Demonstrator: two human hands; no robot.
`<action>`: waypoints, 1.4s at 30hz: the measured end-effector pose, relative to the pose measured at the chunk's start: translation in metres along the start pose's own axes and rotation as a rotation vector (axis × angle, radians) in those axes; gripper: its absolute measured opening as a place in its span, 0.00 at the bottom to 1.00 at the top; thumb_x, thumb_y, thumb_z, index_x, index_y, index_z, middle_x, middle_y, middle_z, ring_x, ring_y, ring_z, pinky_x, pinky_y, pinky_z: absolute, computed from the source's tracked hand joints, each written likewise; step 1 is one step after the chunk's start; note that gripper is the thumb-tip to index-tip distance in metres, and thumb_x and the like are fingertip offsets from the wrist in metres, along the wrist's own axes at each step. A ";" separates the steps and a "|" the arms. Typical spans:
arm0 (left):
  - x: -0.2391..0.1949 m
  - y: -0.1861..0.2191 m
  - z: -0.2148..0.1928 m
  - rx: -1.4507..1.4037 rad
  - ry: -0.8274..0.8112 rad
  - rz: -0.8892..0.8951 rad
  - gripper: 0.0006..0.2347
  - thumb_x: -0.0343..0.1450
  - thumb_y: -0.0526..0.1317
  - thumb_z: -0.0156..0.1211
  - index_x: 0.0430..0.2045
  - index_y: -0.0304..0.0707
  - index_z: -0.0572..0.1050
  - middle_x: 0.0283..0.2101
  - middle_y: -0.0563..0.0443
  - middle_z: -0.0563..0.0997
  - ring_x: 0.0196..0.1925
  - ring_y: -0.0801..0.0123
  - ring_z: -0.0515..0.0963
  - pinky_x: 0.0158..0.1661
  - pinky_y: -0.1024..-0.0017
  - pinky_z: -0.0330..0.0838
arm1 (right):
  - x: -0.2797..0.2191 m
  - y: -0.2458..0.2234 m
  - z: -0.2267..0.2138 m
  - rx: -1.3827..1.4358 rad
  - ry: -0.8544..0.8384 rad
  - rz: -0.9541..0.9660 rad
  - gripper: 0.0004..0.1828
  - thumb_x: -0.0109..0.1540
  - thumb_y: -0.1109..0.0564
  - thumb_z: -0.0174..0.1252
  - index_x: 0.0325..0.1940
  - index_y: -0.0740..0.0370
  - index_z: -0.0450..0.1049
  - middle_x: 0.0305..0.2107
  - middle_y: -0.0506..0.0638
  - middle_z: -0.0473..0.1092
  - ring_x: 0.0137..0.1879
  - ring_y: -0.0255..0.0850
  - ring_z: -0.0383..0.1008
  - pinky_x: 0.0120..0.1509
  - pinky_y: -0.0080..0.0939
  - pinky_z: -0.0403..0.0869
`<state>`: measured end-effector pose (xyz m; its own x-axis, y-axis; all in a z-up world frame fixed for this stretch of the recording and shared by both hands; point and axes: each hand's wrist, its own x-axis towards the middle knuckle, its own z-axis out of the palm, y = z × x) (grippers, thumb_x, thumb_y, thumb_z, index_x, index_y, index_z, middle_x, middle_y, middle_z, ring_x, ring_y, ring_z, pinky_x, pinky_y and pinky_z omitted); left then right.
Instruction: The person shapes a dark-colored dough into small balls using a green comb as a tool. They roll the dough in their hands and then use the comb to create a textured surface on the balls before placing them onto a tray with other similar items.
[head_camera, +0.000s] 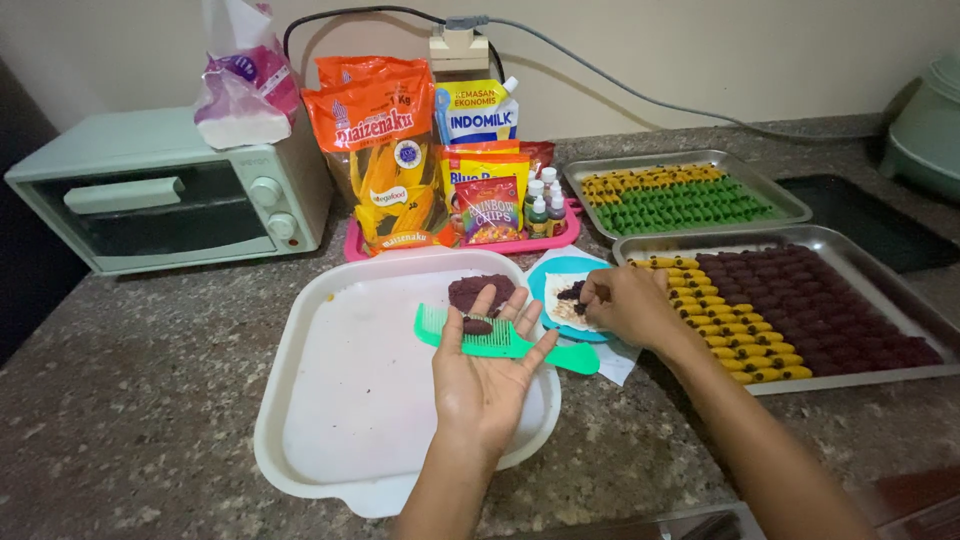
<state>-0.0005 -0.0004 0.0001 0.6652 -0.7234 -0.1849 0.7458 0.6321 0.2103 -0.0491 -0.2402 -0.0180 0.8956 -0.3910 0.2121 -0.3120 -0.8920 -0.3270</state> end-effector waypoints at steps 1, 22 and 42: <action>-0.001 0.000 0.001 -0.001 0.001 0.000 0.26 0.77 0.57 0.38 0.69 0.48 0.58 0.67 0.36 0.67 0.70 0.47 0.66 0.63 0.35 0.59 | -0.002 -0.003 -0.001 0.000 -0.002 0.000 0.02 0.55 0.50 0.61 0.30 0.46 0.78 0.27 0.46 0.79 0.45 0.55 0.79 0.48 0.51 0.60; -0.002 0.000 0.002 -0.009 0.015 0.003 0.26 0.77 0.56 0.38 0.70 0.47 0.58 0.68 0.35 0.66 0.72 0.46 0.65 0.64 0.33 0.57 | 0.007 0.019 0.023 -0.375 0.097 -0.151 0.06 0.50 0.51 0.63 0.21 0.38 0.74 0.23 0.40 0.75 0.45 0.47 0.74 0.53 0.54 0.61; -0.004 -0.001 0.005 -0.036 0.027 -0.020 0.25 0.77 0.56 0.38 0.66 0.45 0.61 0.66 0.34 0.69 0.70 0.45 0.67 0.64 0.33 0.58 | -0.016 -0.041 -0.053 0.285 0.039 -0.144 0.06 0.55 0.60 0.65 0.35 0.54 0.82 0.30 0.57 0.81 0.48 0.58 0.81 0.55 0.55 0.71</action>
<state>-0.0039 0.0005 0.0057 0.6508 -0.7284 -0.2143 0.7592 0.6277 0.1718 -0.0673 -0.2092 0.0412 0.9095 -0.2790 0.3081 -0.0770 -0.8414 -0.5349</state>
